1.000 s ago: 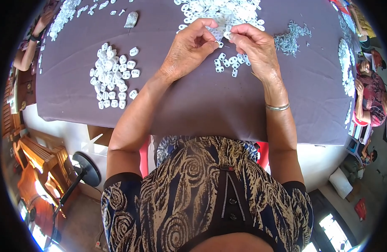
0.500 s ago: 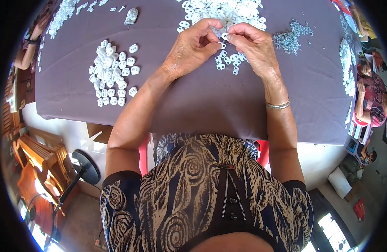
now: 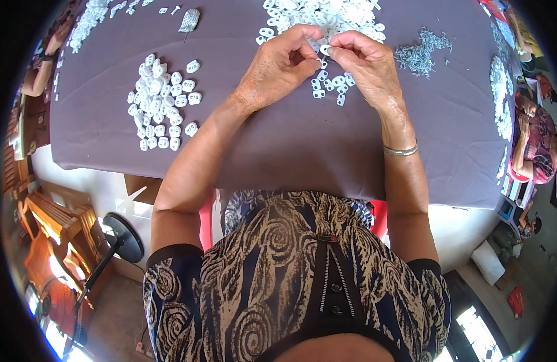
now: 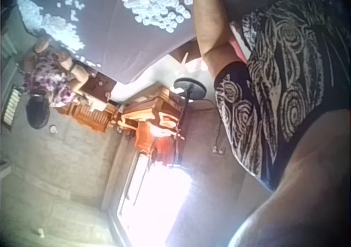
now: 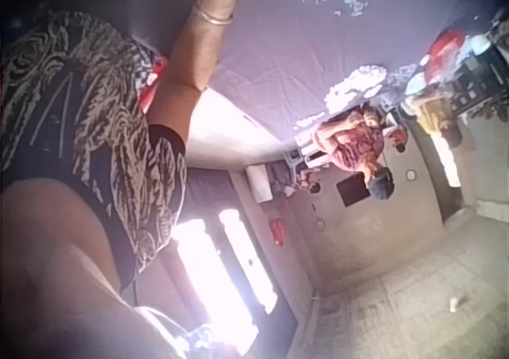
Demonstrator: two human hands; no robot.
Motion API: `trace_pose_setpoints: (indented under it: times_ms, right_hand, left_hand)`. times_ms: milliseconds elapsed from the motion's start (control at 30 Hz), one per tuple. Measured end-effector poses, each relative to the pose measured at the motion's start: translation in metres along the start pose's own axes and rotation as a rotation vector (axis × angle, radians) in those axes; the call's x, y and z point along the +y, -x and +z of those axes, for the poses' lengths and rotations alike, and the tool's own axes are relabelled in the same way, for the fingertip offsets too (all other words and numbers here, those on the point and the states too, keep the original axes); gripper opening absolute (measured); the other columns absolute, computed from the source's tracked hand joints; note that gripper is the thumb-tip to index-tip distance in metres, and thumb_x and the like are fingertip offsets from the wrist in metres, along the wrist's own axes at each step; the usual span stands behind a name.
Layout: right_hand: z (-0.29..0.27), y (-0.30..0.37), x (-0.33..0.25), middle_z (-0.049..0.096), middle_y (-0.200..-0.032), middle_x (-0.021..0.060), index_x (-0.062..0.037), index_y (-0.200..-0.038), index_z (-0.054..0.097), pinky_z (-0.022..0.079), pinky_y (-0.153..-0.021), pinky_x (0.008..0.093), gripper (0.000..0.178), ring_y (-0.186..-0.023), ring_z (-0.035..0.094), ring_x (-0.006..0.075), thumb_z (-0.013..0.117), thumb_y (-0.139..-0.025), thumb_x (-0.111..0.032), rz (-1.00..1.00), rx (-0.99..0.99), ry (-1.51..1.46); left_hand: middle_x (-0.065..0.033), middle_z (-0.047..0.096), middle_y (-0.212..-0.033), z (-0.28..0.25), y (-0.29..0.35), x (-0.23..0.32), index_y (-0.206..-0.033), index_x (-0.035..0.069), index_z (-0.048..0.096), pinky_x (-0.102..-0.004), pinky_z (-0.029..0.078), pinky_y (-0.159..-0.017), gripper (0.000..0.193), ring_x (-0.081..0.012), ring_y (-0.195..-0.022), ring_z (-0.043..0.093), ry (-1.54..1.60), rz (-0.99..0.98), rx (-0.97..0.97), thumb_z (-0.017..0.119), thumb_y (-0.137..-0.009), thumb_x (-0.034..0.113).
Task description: The person gathers plastic pieces on a table and fits the components together by hand to assemble cord locks.
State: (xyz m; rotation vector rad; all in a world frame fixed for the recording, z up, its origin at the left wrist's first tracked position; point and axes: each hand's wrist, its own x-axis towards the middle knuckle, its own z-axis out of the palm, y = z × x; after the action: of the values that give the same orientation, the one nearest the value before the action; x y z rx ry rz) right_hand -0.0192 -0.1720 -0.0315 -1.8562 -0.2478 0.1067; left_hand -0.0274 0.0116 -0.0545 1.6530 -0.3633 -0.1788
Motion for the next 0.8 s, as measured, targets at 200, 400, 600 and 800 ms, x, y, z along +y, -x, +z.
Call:
trace_pose_setpoints:
  times_ms: [200, 400, 600, 800]
  right_hand:
    - [0.0000, 0.0006, -0.0010, 0.058, -0.075, -0.0055, -0.0032, -0.090, 0.066, 0.038, -0.058, 0.0178, 0.007, -0.067, 0.047, 0.0016, 0.063, -0.084, -0.004, -0.010, -0.013, 0.006]
    - [0.0007, 0.0002, 0.0029, 0.059, -0.076, -0.0053, -0.0029, -0.091, 0.066, 0.040, -0.060, 0.0177, 0.007, -0.069, 0.048, 0.0017, 0.064, -0.084, -0.004, -0.026, -0.031, 0.002]
    - [0.0044, 0.0011, 0.0037, 0.059, -0.076, -0.0054, -0.0025, -0.092, 0.066, 0.041, -0.061, 0.0179, 0.007, -0.070, 0.049, 0.0015, 0.064, -0.085, -0.004, 0.018, -0.067, 0.066]
    - [0.0043, 0.0019, 0.0062, 0.059, -0.076, -0.0052, -0.0021, -0.094, 0.065, 0.042, -0.061, 0.0178, 0.009, -0.068, 0.050, 0.0016, 0.064, -0.085, -0.004, 0.000, -0.064, 0.062]
  left_hand:
    - [0.0027, 0.056, -0.075, 0.0001, 0.0002, -0.0002, -0.115, 0.009, 0.054, -0.0223, 0.047, -0.065, 0.035, -0.0054, -0.069, 0.052, 0.017, 0.003, 0.017, 0.062, -0.082, 0.000]
    - [0.0031, 0.056, -0.075, -0.0003, -0.0003, -0.0009, -0.114, 0.010, 0.054, -0.0221, 0.047, -0.065, 0.034, -0.0050, -0.069, 0.052, 0.005, 0.018, 0.020, 0.062, -0.082, 0.001]
    - [0.0035, 0.054, -0.073, -0.0005, 0.0010, -0.0003, -0.114, 0.010, 0.055, -0.0219, 0.046, -0.063, 0.034, -0.0046, -0.068, 0.051, -0.018, 0.031, 0.050, 0.062, -0.082, 0.001]
    - [0.0040, 0.053, -0.073, 0.0008, 0.0006, -0.0021, -0.113, 0.010, 0.056, -0.0215, 0.046, -0.062, 0.033, -0.0043, -0.067, 0.051, 0.014, 0.024, 0.047, 0.062, -0.083, 0.001]
